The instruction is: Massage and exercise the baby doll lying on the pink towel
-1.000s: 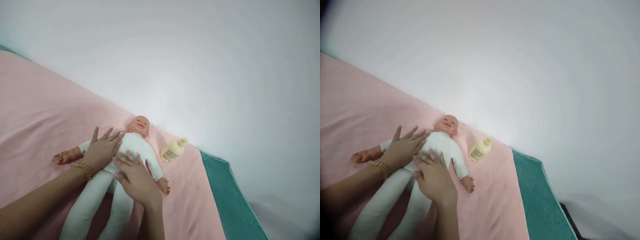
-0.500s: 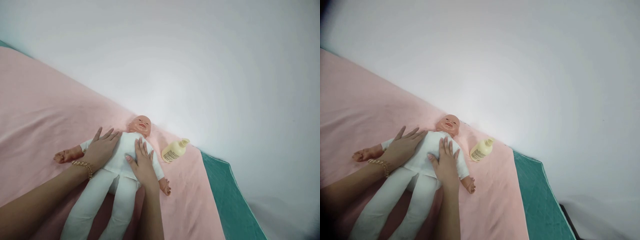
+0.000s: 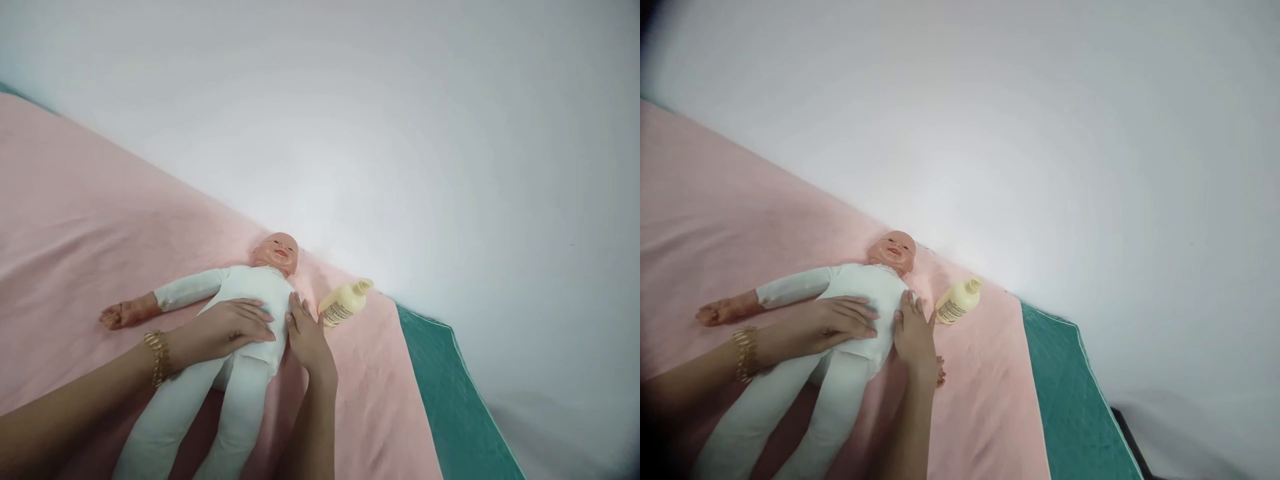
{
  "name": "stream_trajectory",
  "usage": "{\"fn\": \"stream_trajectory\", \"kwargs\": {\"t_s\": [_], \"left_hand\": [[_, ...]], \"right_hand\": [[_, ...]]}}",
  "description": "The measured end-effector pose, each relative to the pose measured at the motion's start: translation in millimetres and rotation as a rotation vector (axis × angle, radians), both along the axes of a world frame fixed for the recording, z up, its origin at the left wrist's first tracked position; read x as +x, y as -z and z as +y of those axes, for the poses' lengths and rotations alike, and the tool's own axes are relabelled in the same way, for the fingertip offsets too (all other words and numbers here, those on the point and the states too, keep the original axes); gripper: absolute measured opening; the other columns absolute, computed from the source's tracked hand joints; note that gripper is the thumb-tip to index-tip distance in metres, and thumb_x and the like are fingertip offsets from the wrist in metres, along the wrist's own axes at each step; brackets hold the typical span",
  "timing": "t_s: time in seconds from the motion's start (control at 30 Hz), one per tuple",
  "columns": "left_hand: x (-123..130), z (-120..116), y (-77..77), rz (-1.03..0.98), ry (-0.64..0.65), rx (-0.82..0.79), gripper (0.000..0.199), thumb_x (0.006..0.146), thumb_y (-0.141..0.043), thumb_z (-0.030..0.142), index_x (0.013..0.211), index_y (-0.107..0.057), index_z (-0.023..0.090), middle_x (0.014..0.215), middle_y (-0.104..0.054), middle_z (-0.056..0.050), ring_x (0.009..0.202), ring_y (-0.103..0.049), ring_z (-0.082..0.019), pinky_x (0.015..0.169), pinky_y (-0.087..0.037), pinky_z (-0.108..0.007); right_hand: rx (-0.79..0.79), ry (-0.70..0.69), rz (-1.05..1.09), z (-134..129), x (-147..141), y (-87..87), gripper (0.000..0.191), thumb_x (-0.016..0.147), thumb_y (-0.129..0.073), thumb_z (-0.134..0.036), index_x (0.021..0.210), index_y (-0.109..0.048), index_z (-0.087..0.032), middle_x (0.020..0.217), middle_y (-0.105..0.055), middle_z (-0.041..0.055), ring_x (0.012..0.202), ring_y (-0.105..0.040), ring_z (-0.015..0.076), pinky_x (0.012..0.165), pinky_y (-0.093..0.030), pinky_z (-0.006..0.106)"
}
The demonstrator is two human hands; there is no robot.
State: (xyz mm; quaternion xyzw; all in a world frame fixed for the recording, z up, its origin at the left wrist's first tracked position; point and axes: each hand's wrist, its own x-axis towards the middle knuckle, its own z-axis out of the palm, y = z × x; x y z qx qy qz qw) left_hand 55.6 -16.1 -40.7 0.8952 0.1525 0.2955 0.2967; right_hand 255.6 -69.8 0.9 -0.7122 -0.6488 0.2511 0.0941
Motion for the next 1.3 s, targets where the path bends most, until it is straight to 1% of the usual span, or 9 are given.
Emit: {"fn": "stream_trajectory", "kwargs": {"t_s": [0.17,0.47,0.63,0.7,0.83,0.97,1.07,1.2,1.3], "left_hand": [[4,7,13.4,0.112,0.024,0.058,0.032,0.094,-0.054,0.035,0.123,-0.065,0.029,0.124,-0.066,0.001,0.128,-0.051,-0.021,0.118,-0.024,-0.041],[-1,20,21.6,0.233,-0.415,0.143,0.052,0.101,-0.030,0.045,0.147,-0.039,0.022,0.154,-0.034,-0.002,0.144,-0.024,-0.023,0.118,-0.013,-0.044],[-6,27,27.9,0.288,-0.693,0.185,0.054,0.100,-0.023,0.042,0.143,-0.046,0.019,0.148,-0.044,-0.005,0.140,-0.033,-0.027,0.117,-0.010,-0.052],[-9,29,29.6,0.294,-0.786,0.240,0.052,0.100,-0.023,0.037,0.138,-0.053,0.019,0.142,-0.052,-0.006,0.137,-0.038,-0.030,0.117,-0.003,-0.057],[-17,33,35.0,0.319,-0.820,0.312,0.051,0.094,-0.025,0.023,0.134,-0.056,0.015,0.136,-0.057,-0.009,0.136,-0.039,-0.034,0.115,0.003,-0.061],[-21,35,40.1,0.349,-0.784,0.325,0.057,0.083,-0.034,0.015,0.138,-0.051,0.012,0.138,-0.055,-0.012,0.137,-0.037,-0.033,0.115,0.001,-0.061],[-21,34,39.2,0.353,-0.780,0.325,0.058,0.083,-0.034,0.015,0.139,-0.050,0.013,0.138,-0.055,-0.011,0.137,-0.038,-0.033,0.116,0.000,-0.060],[-20,32,36.0,0.342,-0.794,0.318,0.055,0.089,-0.025,0.014,0.138,-0.052,0.013,0.137,-0.056,-0.011,0.135,-0.040,-0.032,0.116,-0.001,-0.060],[-19,31,36.2,0.332,-0.797,0.327,0.056,0.089,-0.024,0.010,0.136,-0.053,0.014,0.137,-0.056,-0.010,0.134,-0.042,-0.032,0.116,0.000,-0.060]], "right_hand": [[-0.005,0.000,-0.019,-1,0,0.3,0.056,0.100,-0.022,-0.031,0.154,-0.017,-0.017,0.160,-0.016,0.0004,0.149,-0.007,0.0237,0.118,0.004,0.056],[-0.012,0.003,-0.037,1,-4,-1.4,0.056,0.100,-0.022,-0.031,0.154,-0.016,-0.017,0.160,-0.015,-0.0001,0.149,-0.006,0.0244,0.119,0.003,0.057],[0.006,0.002,-0.070,-8,-12,-13.9,0.056,0.099,-0.028,-0.025,0.153,-0.017,-0.016,0.159,-0.017,0.0027,0.149,-0.008,0.0233,0.119,0.004,0.056],[0.024,-0.069,-0.030,-16,-19,-23.9,0.056,0.100,-0.032,-0.029,0.153,-0.019,-0.018,0.159,-0.018,0.0022,0.149,-0.009,0.0228,0.120,0.001,0.055],[-0.003,-0.397,0.159,-30,-39,-39.5,0.051,0.099,-0.042,-0.044,0.147,-0.033,-0.034,0.156,-0.027,-0.0053,0.148,-0.014,0.0218,0.122,-0.005,0.051],[-0.038,-0.558,0.241,-24,-53,-31.1,0.047,0.096,-0.051,-0.046,0.142,-0.040,-0.043,0.150,-0.039,-0.0088,0.147,-0.019,0.0225,0.122,0.001,0.048],[0.060,-0.520,0.230,-8,-52,-12.8,0.048,0.098,-0.046,-0.043,0.144,-0.035,-0.042,0.153,-0.033,-0.0097,0.148,-0.014,0.0211,0.121,0.007,0.050],[0.197,-0.312,0.142,10,-42,8.1,0.056,0.099,-0.038,-0.052,0.150,-0.025,-0.034,0.159,-0.017,-0.0055,0.149,-0.003,0.0206,0.118,0.009,0.056],[0.180,-0.167,0.086,14,-37,14.3,0.071,0.096,-0.033,-0.061,0.154,-0.012,-0.025,0.160,-0.005,0.0004,0.150,0.000,0.0222,0.117,0.008,0.059]]}}
